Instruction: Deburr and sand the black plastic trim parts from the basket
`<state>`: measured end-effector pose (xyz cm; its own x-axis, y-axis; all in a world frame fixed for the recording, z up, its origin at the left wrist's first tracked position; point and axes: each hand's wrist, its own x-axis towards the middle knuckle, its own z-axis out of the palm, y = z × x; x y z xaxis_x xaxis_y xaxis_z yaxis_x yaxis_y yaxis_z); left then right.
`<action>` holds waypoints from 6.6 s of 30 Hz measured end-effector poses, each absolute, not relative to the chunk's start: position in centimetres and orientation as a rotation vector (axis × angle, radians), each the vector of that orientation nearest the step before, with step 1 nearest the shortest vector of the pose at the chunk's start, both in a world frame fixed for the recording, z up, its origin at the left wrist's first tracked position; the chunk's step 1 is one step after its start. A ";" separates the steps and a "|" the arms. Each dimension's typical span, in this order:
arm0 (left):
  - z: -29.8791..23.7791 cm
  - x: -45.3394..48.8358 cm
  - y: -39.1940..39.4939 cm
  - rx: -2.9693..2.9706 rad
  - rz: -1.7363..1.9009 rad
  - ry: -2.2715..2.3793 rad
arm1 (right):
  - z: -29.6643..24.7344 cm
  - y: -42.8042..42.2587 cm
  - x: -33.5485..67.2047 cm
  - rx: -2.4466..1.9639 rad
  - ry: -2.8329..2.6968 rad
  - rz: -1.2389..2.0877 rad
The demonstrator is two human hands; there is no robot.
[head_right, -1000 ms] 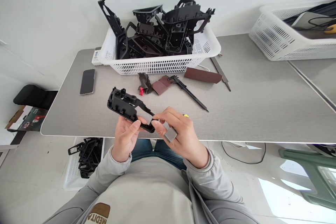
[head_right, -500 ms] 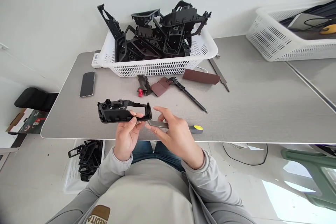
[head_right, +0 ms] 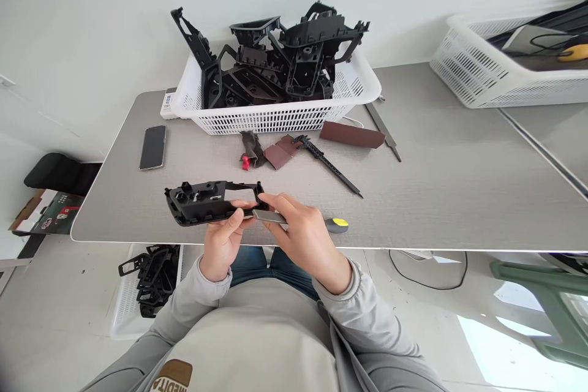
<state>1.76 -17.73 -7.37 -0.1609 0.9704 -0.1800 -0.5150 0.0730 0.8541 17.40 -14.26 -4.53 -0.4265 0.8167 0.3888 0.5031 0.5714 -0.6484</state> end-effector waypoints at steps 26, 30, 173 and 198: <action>-9.8 0.7 -18.8 1.473 1.608 1.182 | -3.4 -15.7 15.6 -1.229 -2.182 0.454; -10.1 1.0 -18.9 1.336 1.627 1.127 | -3.4 -15.5 15.8 -1.240 -2.134 0.474; -5.5 0.7 -17.6 0.810 1.144 1.220 | -4.7 -13.5 16.6 -0.613 -2.282 0.712; -5.5 0.7 -17.3 0.482 1.579 0.934 | -2.3 -12.6 18.2 -0.987 -1.963 0.899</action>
<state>0.75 -17.29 -5.48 -0.2348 0.9538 -0.1874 -0.6233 0.0002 0.7820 18.19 -12.57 -2.25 -0.4224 0.8541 0.3033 0.3287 0.4562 -0.8269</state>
